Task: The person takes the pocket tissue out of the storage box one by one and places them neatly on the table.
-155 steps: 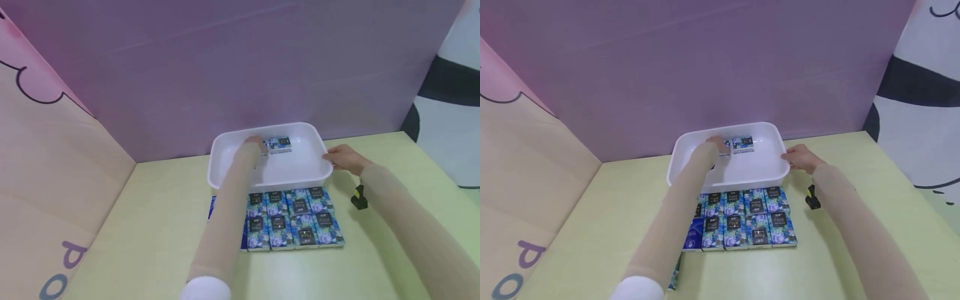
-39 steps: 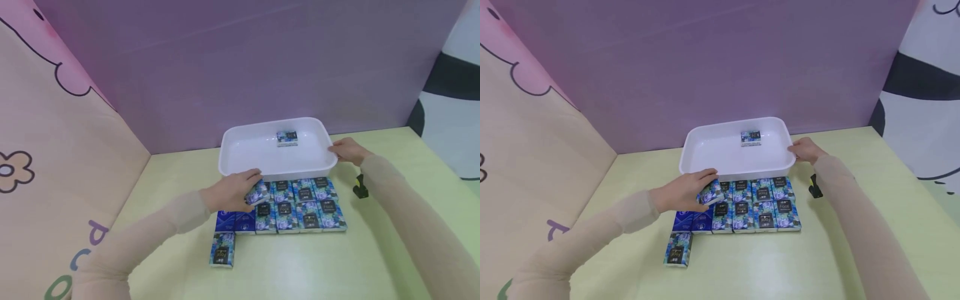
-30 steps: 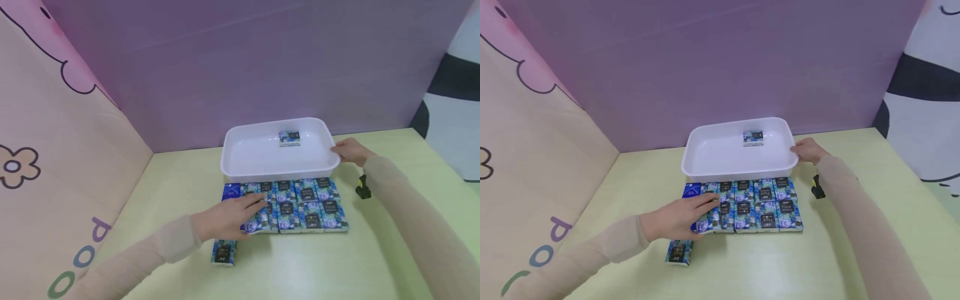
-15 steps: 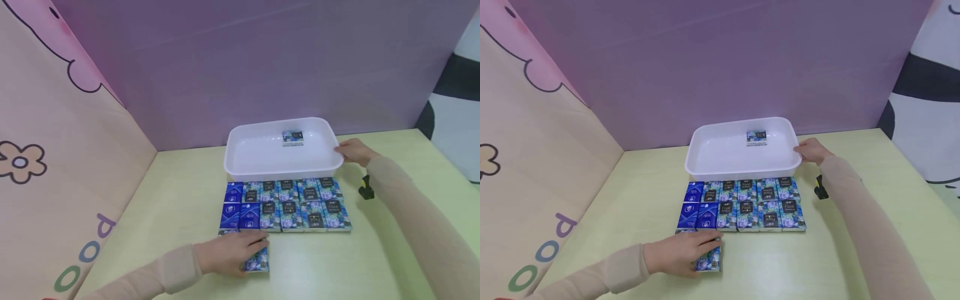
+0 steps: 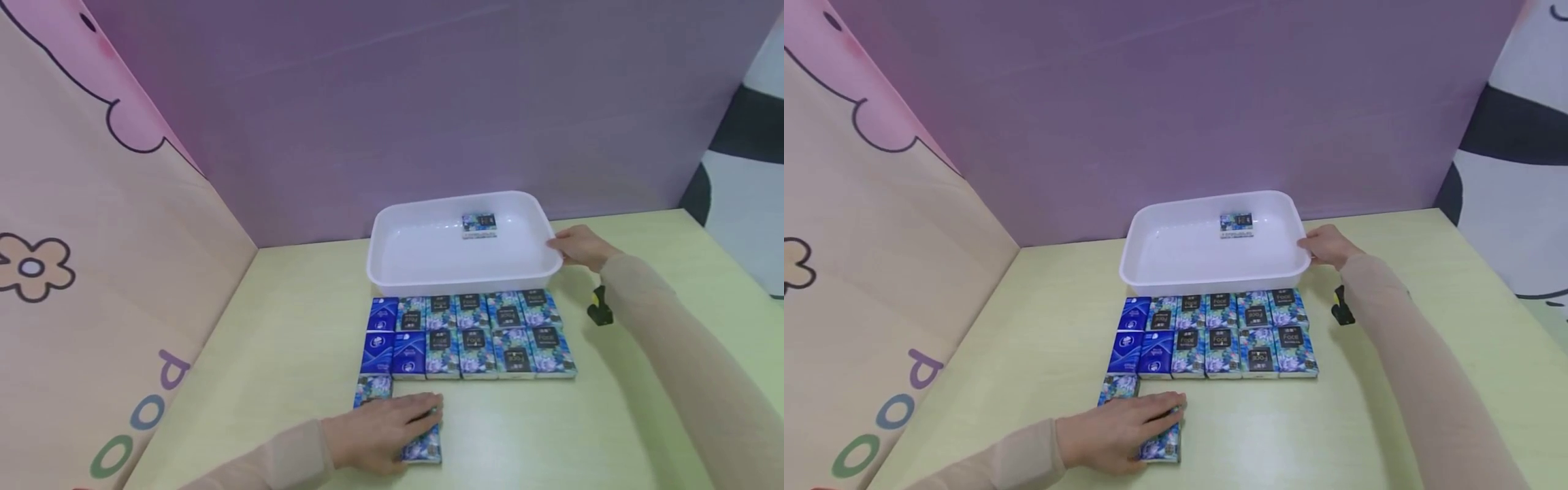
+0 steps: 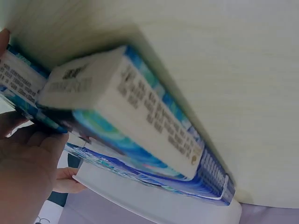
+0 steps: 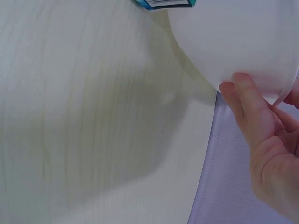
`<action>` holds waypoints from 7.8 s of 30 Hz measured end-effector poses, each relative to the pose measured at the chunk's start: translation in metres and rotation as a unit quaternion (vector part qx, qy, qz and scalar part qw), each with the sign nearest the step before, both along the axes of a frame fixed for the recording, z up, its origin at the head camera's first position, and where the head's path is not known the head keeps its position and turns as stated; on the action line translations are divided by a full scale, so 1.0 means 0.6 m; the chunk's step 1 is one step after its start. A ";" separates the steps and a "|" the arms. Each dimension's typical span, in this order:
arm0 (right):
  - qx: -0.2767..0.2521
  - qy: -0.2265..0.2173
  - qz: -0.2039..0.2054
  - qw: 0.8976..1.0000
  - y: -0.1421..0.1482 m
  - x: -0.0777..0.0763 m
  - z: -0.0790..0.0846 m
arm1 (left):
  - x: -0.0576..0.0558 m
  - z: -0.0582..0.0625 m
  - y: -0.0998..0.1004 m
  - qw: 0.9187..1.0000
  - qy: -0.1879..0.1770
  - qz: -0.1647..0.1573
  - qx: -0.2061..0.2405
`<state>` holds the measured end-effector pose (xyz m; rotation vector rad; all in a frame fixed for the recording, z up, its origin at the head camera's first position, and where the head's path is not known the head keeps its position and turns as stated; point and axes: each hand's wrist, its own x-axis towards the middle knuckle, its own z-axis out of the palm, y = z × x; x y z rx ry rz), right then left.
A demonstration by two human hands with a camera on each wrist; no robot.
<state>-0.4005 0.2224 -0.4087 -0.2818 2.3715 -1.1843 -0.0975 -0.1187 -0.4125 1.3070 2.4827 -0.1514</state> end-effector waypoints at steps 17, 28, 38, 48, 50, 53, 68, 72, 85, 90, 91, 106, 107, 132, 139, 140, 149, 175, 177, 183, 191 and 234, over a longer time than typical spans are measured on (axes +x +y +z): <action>0.000 0.007 0.011 1.000 0.006 0.004 0.007 | 0.027 -0.028 -0.011 0.984 0.152 0.040 0.080; -0.008 0.009 0.013 1.000 0.009 0.007 0.010 | 0.027 -0.035 -0.010 0.975 0.185 0.079 0.097; -0.001 0.002 0.011 1.000 0.011 0.009 0.007 | 0.029 -0.040 -0.010 0.973 0.172 0.111 0.107; -0.004 0.005 0.008 1.000 0.012 0.014 0.008 | 0.027 -0.038 -0.009 0.976 0.154 0.122 0.098; -0.005 0.005 0.008 1.000 0.011 0.015 0.008 | 0.027 -0.036 -0.009 0.976 0.152 0.123 0.096; -0.004 0.006 0.007 1.000 0.012 0.016 0.008 | 0.025 -0.035 -0.009 0.977 0.152 0.120 0.093; -0.005 0.003 -0.002 1.000 0.009 0.023 0.005 | -0.014 0.033 0.006 0.981 0.143 0.104 0.081; -0.016 0.004 -0.003 1.000 0.006 0.024 0.006 | -0.059 0.080 0.025 0.972 0.188 0.098 0.098; -0.025 0.012 0.000 1.000 0.004 0.022 0.009 | -0.303 0.185 0.122 0.955 0.130 0.253 0.083; -0.024 0.010 -0.003 1.000 0.003 0.023 0.004 | -0.385 0.177 0.151 0.945 0.077 0.310 0.075; -0.023 0.010 -0.004 1.000 0.004 0.026 0.004 | -0.396 0.173 0.156 0.940 0.063 0.326 0.079; -0.030 0.003 -0.006 1.000 0.001 0.068 0.009 | -0.519 0.064 0.210 0.859 -0.004 0.506 0.076; -0.030 0.004 -0.006 1.000 0.000 0.071 0.009 | -0.517 0.064 0.212 0.857 -0.001 0.510 0.075; -0.040 0.000 -0.002 0.999 -0.008 0.103 0.021 | -0.548 -0.024 0.245 0.817 0.074 0.571 0.023; -0.039 0.004 -0.002 0.999 -0.002 0.105 0.022 | -0.548 -0.027 0.262 0.796 0.071 0.601 0.001; -0.038 0.005 -0.002 0.999 -0.001 0.105 0.023 | -0.548 -0.027 0.263 0.796 0.074 0.600 -0.001; -0.038 0.001 -0.006 0.999 -0.005 0.106 0.025 | -0.547 -0.026 0.254 0.812 0.094 0.576 -0.007; -0.024 0.002 -0.006 1.000 -0.005 0.081 0.022 | -0.555 0.020 0.202 0.866 0.078 0.487 0.076; -0.021 0.002 -0.006 1.000 -0.007 0.077 0.021 | -0.554 0.026 0.194 0.868 0.068 0.485 0.079; -0.013 0.010 -0.002 1.000 -0.011 0.064 0.019 | -0.540 0.064 0.177 0.893 0.075 0.439 0.069; -0.016 0.013 -0.001 1.000 -0.014 0.051 0.020 | -0.475 0.137 0.154 0.908 0.081 0.394 0.115; -0.007 0.011 0.000 1.000 0.009 0.006 0.001 | -0.090 0.102 0.100 0.991 0.042 0.110 0.070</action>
